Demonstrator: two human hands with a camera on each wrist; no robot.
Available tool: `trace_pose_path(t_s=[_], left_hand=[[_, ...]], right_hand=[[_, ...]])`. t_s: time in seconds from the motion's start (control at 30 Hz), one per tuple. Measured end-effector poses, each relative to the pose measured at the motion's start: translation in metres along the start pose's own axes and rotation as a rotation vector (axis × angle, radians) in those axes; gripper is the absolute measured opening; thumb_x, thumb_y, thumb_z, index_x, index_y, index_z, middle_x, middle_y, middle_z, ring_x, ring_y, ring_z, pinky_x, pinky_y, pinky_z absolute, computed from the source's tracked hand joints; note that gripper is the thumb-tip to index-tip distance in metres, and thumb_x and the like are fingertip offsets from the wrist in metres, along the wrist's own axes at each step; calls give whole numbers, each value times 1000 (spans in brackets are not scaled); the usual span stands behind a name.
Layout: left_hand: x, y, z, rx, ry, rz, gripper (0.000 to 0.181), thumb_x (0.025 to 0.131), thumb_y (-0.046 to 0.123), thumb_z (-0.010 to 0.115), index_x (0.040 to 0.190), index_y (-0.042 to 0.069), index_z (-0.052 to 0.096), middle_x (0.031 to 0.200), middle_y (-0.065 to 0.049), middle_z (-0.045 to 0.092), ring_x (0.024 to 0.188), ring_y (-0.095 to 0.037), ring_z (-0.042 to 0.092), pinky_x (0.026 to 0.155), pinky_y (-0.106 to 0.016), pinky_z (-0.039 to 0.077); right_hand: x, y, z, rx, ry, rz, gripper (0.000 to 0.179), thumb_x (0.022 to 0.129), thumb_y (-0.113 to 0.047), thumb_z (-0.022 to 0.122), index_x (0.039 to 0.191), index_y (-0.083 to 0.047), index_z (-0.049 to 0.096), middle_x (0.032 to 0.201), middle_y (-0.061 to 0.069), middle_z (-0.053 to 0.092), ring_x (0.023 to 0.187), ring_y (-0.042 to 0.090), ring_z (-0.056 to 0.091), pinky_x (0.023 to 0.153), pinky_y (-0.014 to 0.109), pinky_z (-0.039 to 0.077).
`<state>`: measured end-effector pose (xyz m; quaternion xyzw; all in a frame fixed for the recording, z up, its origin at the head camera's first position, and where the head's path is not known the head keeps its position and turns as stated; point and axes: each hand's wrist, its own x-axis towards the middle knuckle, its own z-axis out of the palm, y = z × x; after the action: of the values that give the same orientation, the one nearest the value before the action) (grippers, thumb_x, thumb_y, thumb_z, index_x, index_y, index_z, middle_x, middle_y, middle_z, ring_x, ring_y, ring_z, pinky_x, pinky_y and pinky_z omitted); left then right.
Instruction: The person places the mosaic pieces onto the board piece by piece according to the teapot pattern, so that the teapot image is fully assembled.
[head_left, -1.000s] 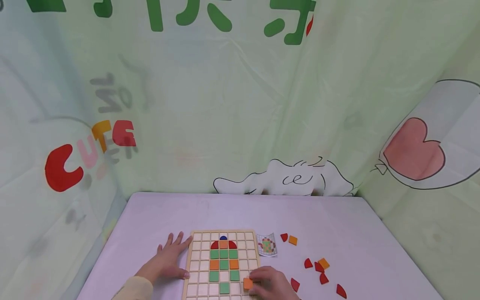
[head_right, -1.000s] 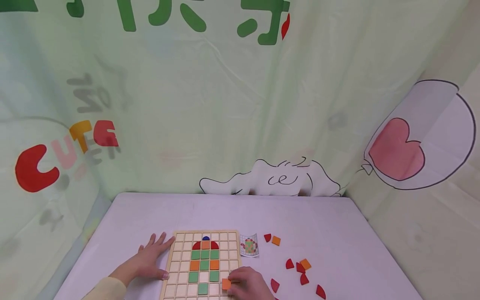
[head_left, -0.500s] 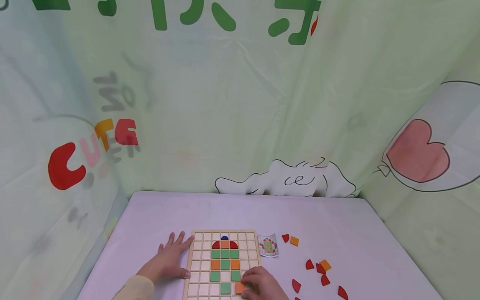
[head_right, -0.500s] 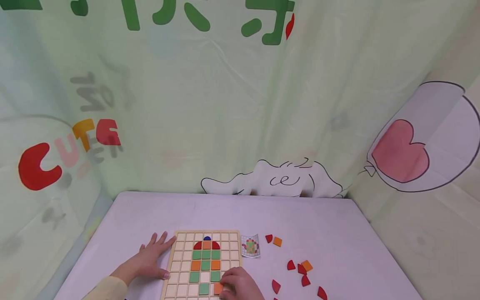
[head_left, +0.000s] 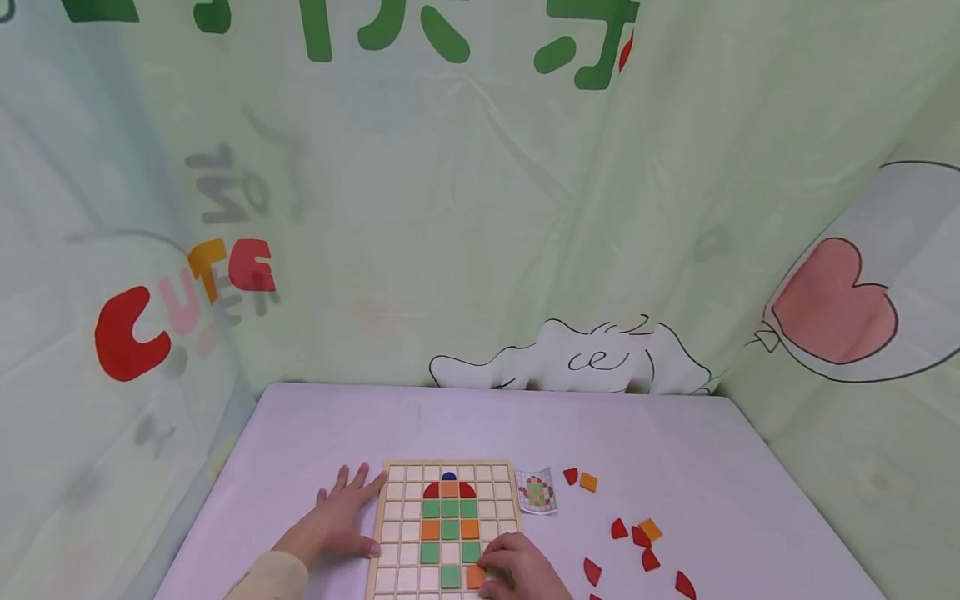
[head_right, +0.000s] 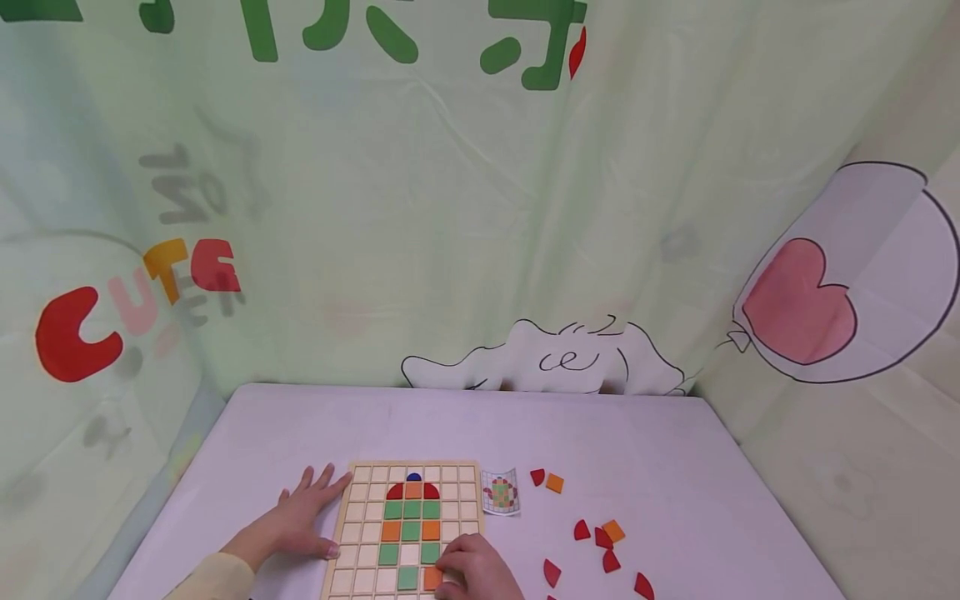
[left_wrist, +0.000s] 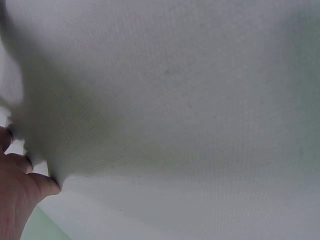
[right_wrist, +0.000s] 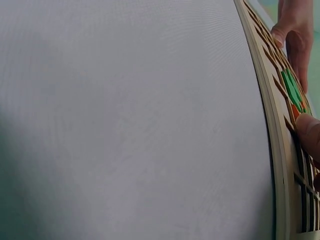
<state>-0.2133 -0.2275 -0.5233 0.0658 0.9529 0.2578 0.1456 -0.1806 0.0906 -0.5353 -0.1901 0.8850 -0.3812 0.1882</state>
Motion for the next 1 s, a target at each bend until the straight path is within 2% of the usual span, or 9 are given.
trace_pose_path(t_s=[0.23, 0.6, 1.0], left_hand=[[0, 0, 1, 0, -2, 0, 111, 63, 29, 96, 157, 9, 40, 165, -30, 24, 152, -59, 8, 112, -83, 12], [1, 0, 1, 0, -1, -2, 111, 63, 28, 96, 157, 9, 39, 165, -30, 24, 152, -59, 8, 113, -83, 12], [0, 3, -1, 1, -12, -13, 110, 64, 28, 96, 157, 9, 40, 165, -30, 24, 152, -59, 8, 113, -83, 12]], right_hand=[[0, 0, 1, -11, 2, -19, 23, 89, -20, 79, 106, -4, 80, 98, -10, 59, 91, 3, 47, 76, 17, 50], [0, 0, 1, -5, 6, -3, 25, 88, -20, 80, 107, -4, 80, 99, -9, 58, 92, 5, 47, 76, 17, 50], [1, 6, 0, -38, 35, -53, 11, 90, -18, 78, 96, -9, 81, 96, -13, 58, 89, -1, 45, 75, 17, 50]])
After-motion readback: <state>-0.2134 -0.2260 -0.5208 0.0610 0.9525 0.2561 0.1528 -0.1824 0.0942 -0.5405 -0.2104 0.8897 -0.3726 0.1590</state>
